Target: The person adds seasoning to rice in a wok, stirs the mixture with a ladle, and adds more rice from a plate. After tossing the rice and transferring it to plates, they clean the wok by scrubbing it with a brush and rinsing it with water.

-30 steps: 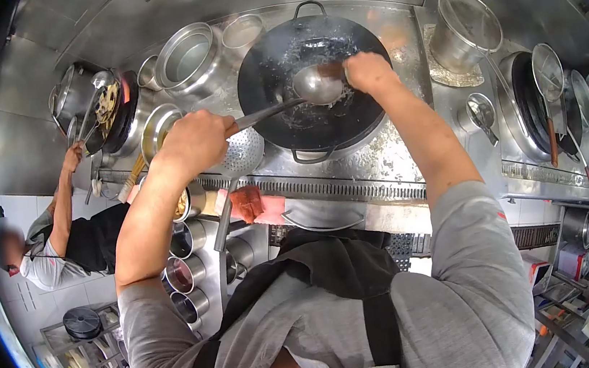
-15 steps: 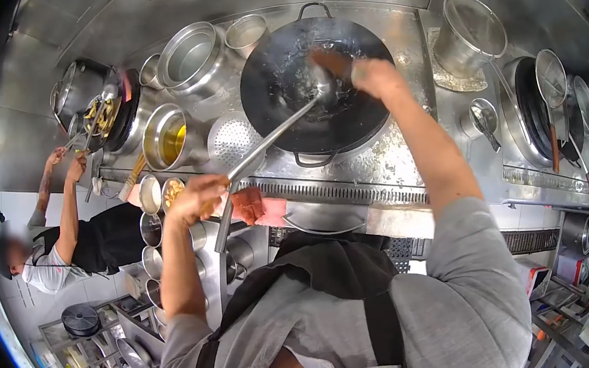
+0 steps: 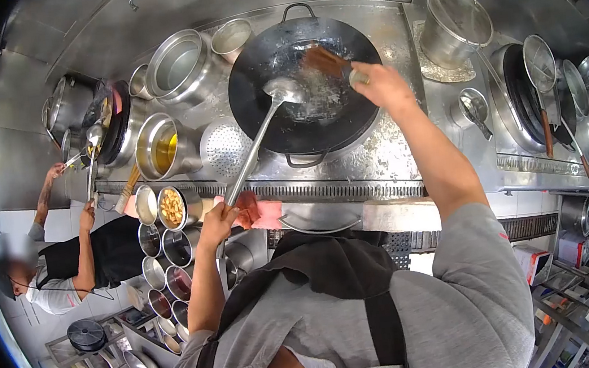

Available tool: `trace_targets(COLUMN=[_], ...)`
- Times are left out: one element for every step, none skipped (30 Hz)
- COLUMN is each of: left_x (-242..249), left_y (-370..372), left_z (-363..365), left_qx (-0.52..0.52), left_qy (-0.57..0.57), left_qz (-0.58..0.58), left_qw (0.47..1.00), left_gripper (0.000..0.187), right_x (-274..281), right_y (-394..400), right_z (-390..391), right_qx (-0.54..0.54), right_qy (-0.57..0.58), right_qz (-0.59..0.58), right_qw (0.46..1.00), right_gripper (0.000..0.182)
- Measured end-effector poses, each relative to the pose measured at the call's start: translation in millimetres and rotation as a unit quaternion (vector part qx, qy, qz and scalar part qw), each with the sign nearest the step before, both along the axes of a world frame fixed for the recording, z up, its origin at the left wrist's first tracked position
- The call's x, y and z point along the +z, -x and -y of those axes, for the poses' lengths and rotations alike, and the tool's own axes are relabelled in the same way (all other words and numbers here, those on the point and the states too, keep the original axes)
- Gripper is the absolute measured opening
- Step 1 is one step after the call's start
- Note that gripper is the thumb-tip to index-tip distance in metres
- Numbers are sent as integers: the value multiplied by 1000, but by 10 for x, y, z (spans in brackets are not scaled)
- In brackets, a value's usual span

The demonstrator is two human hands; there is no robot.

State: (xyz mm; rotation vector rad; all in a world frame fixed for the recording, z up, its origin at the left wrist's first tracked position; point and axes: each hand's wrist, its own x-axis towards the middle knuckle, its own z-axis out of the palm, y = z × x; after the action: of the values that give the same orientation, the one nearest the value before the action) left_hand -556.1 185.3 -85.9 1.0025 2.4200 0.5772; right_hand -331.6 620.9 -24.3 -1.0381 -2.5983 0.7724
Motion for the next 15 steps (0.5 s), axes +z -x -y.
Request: trace_targets(left_x=[-10, 4, 35, 74, 127, 203, 280, 354, 378, 395, 408, 400, 405, 408, 408], left_y=[-5, -12, -33, -70, -106, -135, -141, -129, -110, -89, -76, -52, -29, -28, -29], left_z=[8, -15, -52, -78, -115, -131, -143, -157, -175, -196, -195, -198, -216, -229, -235], left_qx=[-4, -4, 67, 137, 136, 163, 190, 196, 198, 179, 161, 162, 161, 171, 180], left_qy=[3, 2, 16, 31, 31, 15, -1, 1, 2, 18, 36, 44, 45, 45, 44], left_qz=[21, 20, 163, 301, 299, 358, 417, 451, 451, 428, 405, 404, 402, 421, 440], left_qw=[1000, 1000, 984, 943, 944, 919, 889, 871, 871, 886, 900, 899, 900, 890, 879], left_gripper=[34, 34, 31, 29, 29, 27, 25, 26, 26, 27, 27, 27, 27, 28, 29], right_x=[8, 34, 45, -310, -397, -408, -407, -349, -242, -134, -26, 96, 156, -103, -384], right_y=[-12, -8, -20, 4, 76, 38, -26, -86, -157, -201, -198, -160, -129, -42, 25], right_z=[34, 92, 122, 97, 206, 173, 117, 88, 60, 47, 91, 153, 193, 180, 69], right_qx=[1, -19, -39, 58, 96, 94, 92, 93, 52, 10, 11, 3, -7, 32, 113], right_qy=[1, 101, 200, 100, 0, -27, -53, -52, -40, -28, -24, 36, 96, 68, 15], right_qz=[1, -48, -95, -102, 114, 131, 149, 148, 63, -24, -24, -78, -133, -167, -27], right_qw=[1000, 994, 974, 988, 989, 987, 983, 983, 996, 999, 999, 996, 986, 983, 993], right_gripper=[49, 50, 50, 52, 52, 52, 52, 52, 52, 51, 51, 52, 52, 51, 51])
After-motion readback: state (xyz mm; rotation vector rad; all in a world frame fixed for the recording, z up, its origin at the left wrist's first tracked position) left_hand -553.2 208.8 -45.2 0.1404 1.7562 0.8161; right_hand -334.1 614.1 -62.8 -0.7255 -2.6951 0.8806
